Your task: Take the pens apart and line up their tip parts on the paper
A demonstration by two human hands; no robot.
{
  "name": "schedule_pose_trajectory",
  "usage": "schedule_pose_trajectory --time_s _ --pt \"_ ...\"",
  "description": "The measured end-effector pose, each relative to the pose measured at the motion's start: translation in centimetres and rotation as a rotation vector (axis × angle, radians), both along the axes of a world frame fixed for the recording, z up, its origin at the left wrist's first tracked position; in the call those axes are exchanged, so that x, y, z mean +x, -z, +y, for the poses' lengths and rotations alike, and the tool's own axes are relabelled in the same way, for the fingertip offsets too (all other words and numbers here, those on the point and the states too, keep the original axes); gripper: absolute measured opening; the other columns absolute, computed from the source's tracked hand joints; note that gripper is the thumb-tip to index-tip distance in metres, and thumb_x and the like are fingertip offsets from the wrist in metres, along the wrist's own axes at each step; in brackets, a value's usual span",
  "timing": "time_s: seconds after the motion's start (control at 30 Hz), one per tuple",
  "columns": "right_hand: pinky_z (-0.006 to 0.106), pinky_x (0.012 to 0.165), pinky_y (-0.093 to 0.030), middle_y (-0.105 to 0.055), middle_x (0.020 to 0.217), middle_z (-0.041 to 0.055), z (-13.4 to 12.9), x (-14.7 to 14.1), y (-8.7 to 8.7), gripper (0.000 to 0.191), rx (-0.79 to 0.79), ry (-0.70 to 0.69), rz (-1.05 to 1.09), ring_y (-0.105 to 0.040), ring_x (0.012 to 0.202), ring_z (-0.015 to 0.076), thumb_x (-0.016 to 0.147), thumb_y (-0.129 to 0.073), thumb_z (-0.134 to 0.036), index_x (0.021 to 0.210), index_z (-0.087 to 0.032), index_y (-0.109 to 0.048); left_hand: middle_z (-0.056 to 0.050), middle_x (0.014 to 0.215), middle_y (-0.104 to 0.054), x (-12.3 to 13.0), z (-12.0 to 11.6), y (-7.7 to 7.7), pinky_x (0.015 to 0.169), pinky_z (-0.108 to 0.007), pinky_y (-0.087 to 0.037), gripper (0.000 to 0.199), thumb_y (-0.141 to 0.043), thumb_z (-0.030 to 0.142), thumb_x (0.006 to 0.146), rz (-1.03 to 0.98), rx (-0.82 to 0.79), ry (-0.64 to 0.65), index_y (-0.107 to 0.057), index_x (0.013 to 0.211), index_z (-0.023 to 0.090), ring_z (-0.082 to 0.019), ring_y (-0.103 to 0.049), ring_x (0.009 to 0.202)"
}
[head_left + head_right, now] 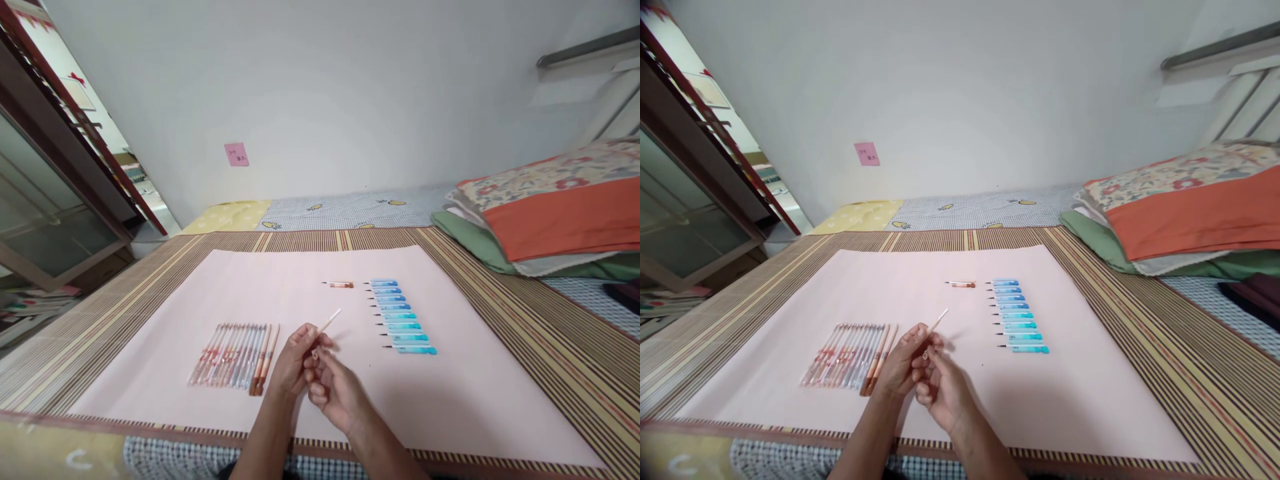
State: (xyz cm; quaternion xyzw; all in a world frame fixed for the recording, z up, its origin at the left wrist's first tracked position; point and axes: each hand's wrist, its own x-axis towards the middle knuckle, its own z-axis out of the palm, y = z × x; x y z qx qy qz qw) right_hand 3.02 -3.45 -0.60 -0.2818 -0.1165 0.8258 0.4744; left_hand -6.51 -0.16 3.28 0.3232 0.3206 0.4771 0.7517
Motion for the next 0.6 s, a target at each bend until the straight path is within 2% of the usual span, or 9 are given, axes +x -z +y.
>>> schedule_pose_trajectory --time_s 0.1,0.17,0.23,0.27,0.37,0.47,0.53,0.6 --pt "0.02 0.041 -0.017 -0.06 0.054 -0.0003 -0.2 0.6 -0.1 0.052 0.107 -0.102 -0.153 -0.04 0.037 0.0051 0.076 -0.076 -0.065 0.071 -0.014 -0.064 0.0 0.072 -0.066 0.1 0.1 0.3 0.039 -0.015 -0.029 0.034 -0.077 0.043 0.085 0.021 0.061 -0.047 -0.059 0.077 0.016 -0.002 -0.039 0.042" --pt "0.021 0.039 -0.018 -0.059 0.051 -0.0006 -0.1 1.6 -0.3 0.054 0.221 -0.206 -0.293 -0.041 0.036 0.0064 0.077 -0.072 -0.068 0.07 -0.015 -0.062 0.002 0.062 -0.061 0.1 0.3 0.6 0.053 -0.016 -0.041 0.031 -0.078 0.04 0.086 0.018 0.103 -0.108 -0.059 0.075 0.017 -0.006 -0.05 0.053" --pt "0.021 0.039 -0.02 -0.058 0.052 -0.0012 0.0 3.1 -0.8 0.053 0.33 -0.255 -0.427 -0.041 0.036 0.0063 0.08 -0.07 -0.067 0.071 -0.016 -0.062 0.004 0.056 -0.056 0.0 0.4 0.8 0.065 -0.019 -0.045 0.028 -0.079 0.037 0.085 0.018 0.125 -0.141 -0.06 0.078 0.018 -0.009 -0.055 0.06" --pt "0.021 0.04 -0.021 -0.058 0.053 -0.0016 0.2 3.9 -1.2 0.052 0.373 -0.23 -0.477 -0.041 0.038 0.006 0.081 -0.07 -0.066 0.072 -0.016 -0.061 0.005 0.054 -0.055 0.0 0.4 0.9 0.068 -0.02 -0.045 0.028 -0.08 0.037 0.084 0.022 0.128 -0.142 -0.061 0.079 0.018 -0.01 -0.055 0.061" --pt "0.021 0.045 -0.027 -0.058 0.061 -0.0023 0.9 6.0 -2.6 0.048 0.43 0.054 -0.531 -0.043 0.046 0.0063 0.083 -0.071 -0.063 0.077 -0.017 -0.063 0.006 0.051 -0.054 0.0 0.5 1.0 0.067 -0.022 -0.042 0.028 -0.082 0.037 0.082 0.038 0.137 -0.129 -0.062 0.082 0.018 -0.01 -0.051 0.057" --pt "0.023 0.052 -0.034 -0.059 0.071 -0.0017 1.5 7.5 -3.9 0.045 0.417 0.377 -0.571 -0.046 0.055 0.008 0.079 -0.078 -0.058 0.098 -0.018 -0.07 0.004 0.056 -0.06 0.3 0.4 0.9 0.06 -0.022 -0.036 0.03 -0.085 0.036 0.078 0.069 0.142 -0.126 -0.063 0.081 0.017 -0.008 -0.046 0.052" --pt "0.025 0.054 -0.037 -0.059 0.072 -0.0019 1.7 8.0 -4.3 0.048 0.411 0.496 -0.624 -0.046 0.057 0.0091 0.076 -0.082 -0.054 0.108 -0.019 -0.072 0.001 0.063 -0.065 0.6 0.4 0.8 0.057 -0.021 -0.033 0.031 -0.087 0.036 0.074 0.106 0.139 -0.117 -0.064 0.08 0.016 -0.007 -0.046 0.052" --pt "0.026 0.055 -0.038 -0.057 0.067 -0.0025 1.8 8.3 -4.4 0.045 0.43 0.546 -0.698 -0.046 0.057 0.0104 0.074 -0.083 -0.051 0.105 -0.019 -0.074 -0.001 0.067 -0.068 0.9 0.2 0.6 0.055 -0.02 -0.031 0.033 -0.09 0.035 0.071 0.133 0.132 -0.094 -0.065 0.081 0.015 -0.007 -0.047 0.052"
